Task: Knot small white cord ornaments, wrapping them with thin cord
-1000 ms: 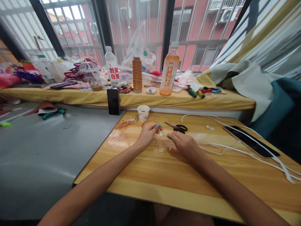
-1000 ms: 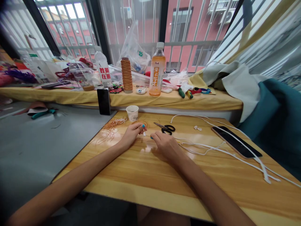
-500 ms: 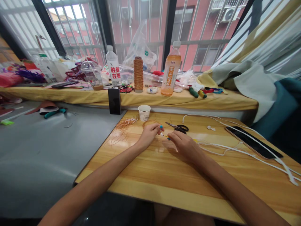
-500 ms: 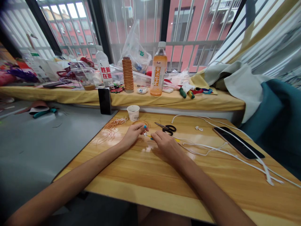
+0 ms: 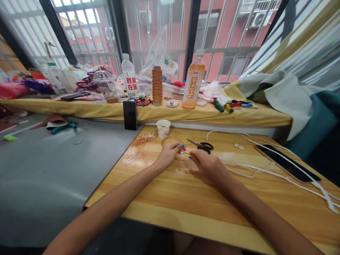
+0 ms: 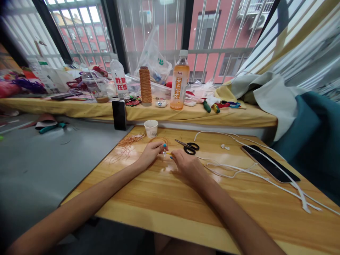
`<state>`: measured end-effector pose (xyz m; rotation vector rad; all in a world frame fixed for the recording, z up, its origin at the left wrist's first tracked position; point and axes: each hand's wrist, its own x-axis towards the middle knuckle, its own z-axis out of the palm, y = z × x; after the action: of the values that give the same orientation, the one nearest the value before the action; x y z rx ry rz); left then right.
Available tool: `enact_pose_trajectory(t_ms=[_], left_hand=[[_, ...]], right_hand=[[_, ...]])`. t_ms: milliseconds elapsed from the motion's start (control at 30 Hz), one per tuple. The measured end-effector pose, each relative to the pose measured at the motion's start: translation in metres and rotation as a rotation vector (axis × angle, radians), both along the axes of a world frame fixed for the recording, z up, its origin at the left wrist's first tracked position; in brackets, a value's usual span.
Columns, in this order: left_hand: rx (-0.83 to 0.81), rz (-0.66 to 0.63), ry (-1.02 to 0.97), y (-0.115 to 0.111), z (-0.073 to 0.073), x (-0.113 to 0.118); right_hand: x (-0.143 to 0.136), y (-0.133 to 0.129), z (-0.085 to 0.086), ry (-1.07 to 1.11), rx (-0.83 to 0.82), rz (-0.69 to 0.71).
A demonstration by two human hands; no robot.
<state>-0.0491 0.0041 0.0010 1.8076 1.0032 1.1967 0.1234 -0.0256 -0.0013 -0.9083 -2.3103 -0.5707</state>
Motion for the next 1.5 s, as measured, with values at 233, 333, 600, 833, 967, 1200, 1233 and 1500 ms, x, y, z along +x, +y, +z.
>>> enact_pose_trajectory(t_ms=[233, 333, 600, 833, 967, 1200, 1233, 1500], left_hand=[[0.018, 0.004, 0.060, -0.003, 0.001, 0.001], [0.024, 0.023, 0.092, -0.003, 0.001, 0.001], [0.021, 0.021, 0.087, -0.002, 0.000, 0.001], [0.030, 0.036, 0.092, -0.004, 0.000, 0.001], [0.040, 0.033, 0.102, -0.004, -0.003, 0.002], [0.044, 0.029, 0.128, -0.003, -0.002, 0.001], [0.047, 0.038, 0.137, -0.003, -0.002, 0.001], [0.110, 0.077, 0.192, -0.003, 0.002, 0.002]], right_hand=[[0.002, -0.001, 0.005, -0.129, 0.031, 0.017], [-0.003, -0.003, 0.009, -0.105, -0.008, -0.111], [-0.007, 0.000, 0.001, -0.026, -0.045, -0.110], [-0.003, -0.001, 0.003, -0.101, -0.025, 0.007], [-0.002, -0.001, 0.004, -0.095, -0.068, 0.023], [-0.005, 0.001, 0.003, -0.001, -0.183, -0.071], [-0.006, 0.001, 0.003, 0.030, -0.222, -0.094], [-0.011, 0.004, -0.001, 0.332, -0.459, -0.009]])
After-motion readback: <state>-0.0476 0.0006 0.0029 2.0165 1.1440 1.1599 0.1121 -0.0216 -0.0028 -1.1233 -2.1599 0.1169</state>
